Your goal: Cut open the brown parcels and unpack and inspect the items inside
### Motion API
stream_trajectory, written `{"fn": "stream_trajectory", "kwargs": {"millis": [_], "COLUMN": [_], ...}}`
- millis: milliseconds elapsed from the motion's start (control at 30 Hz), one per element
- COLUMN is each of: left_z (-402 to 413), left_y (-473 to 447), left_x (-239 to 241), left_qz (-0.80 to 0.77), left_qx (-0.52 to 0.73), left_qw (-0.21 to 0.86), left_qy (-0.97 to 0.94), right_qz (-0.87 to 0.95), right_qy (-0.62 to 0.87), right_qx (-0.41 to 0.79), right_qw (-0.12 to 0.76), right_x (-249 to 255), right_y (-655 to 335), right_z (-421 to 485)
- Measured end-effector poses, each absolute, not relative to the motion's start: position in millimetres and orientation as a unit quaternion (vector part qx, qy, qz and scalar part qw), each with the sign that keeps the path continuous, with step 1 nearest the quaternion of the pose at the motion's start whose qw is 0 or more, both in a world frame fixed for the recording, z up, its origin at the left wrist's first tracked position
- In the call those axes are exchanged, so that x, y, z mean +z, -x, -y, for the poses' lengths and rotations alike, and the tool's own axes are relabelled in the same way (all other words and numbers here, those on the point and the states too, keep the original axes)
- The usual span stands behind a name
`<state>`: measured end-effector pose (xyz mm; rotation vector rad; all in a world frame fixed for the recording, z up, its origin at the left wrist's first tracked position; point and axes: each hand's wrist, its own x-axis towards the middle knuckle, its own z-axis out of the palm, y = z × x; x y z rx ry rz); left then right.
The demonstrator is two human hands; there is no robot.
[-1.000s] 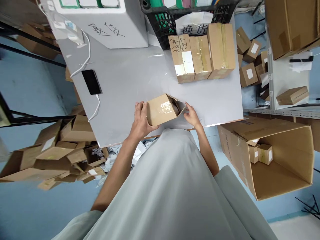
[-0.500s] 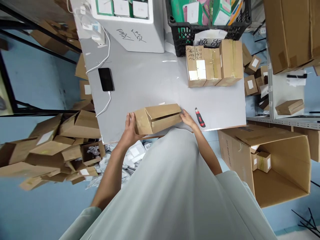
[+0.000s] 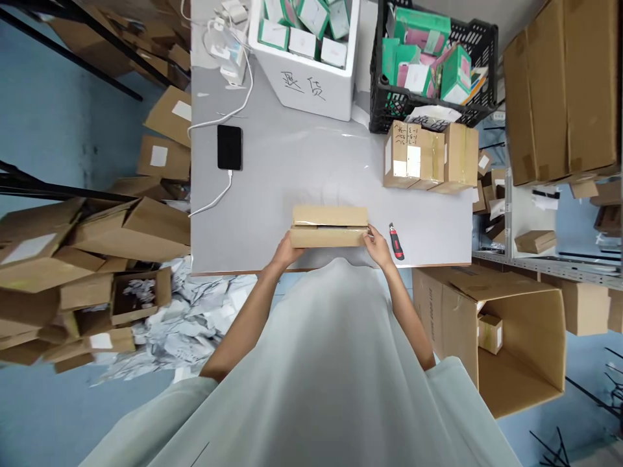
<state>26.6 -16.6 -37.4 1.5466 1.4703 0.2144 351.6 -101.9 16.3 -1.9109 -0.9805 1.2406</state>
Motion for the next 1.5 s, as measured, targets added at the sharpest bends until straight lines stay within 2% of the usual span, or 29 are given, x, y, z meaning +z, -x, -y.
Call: {"fn": "stream_trajectory", "kwargs": {"millis": [267,400,567,800,900,1000,1167,1267,1500], "left_z": [28.9,39.1,49.1,64.7,63.5,54.3,34.6,31.3,35.6], "left_y": [-12.8,-7.1,-4.8,-14.1,-27.7,-40.6,-47.7,-40.0,-11.7], "left_x": [8.5,32.6,37.3,15.6,16.5,23.9,40.7,53.5,60.6], "left_qz": [-0.528,-0.500,-0.501,-0.474,-0.486,-0.468,-0.460,-0.460,-0.568], "left_qx": [0.213,0.253,0.236,0.144,0.109,0.073,0.027,0.018,0.024], "left_qw": [0.472,0.463,0.422,0.361,0.335,0.322,0.314,0.299,0.251], "left_qy": [-0.673,-0.686,-0.718,-0.790,-0.800,-0.820,-0.830,-0.836,-0.784], "right_qz": [0.397,0.437,0.501,0.501,0.484,0.480,0.470,0.425,0.337], "right_qy": [0.714,0.718,0.739,0.801,0.819,0.810,0.741,0.739,0.816], "right_qx": [0.434,0.407,0.353,0.323,0.309,0.336,0.438,0.446,0.388], "right_qw": [0.379,0.357,0.278,0.053,0.002,0.030,0.196,0.274,0.266], "right_x": [44.0,53.9,56.3,42.3,38.1,39.2,39.9,33.7,6.3], "right_y": [-342.6,-342.2,-350.1,-326.5,-310.8,-314.6,-360.4,-389.9,-399.0], "right_z": [102.7,86.7,44.7,-3.6,-9.6,-7.8,17.7,43.8,95.4]}}
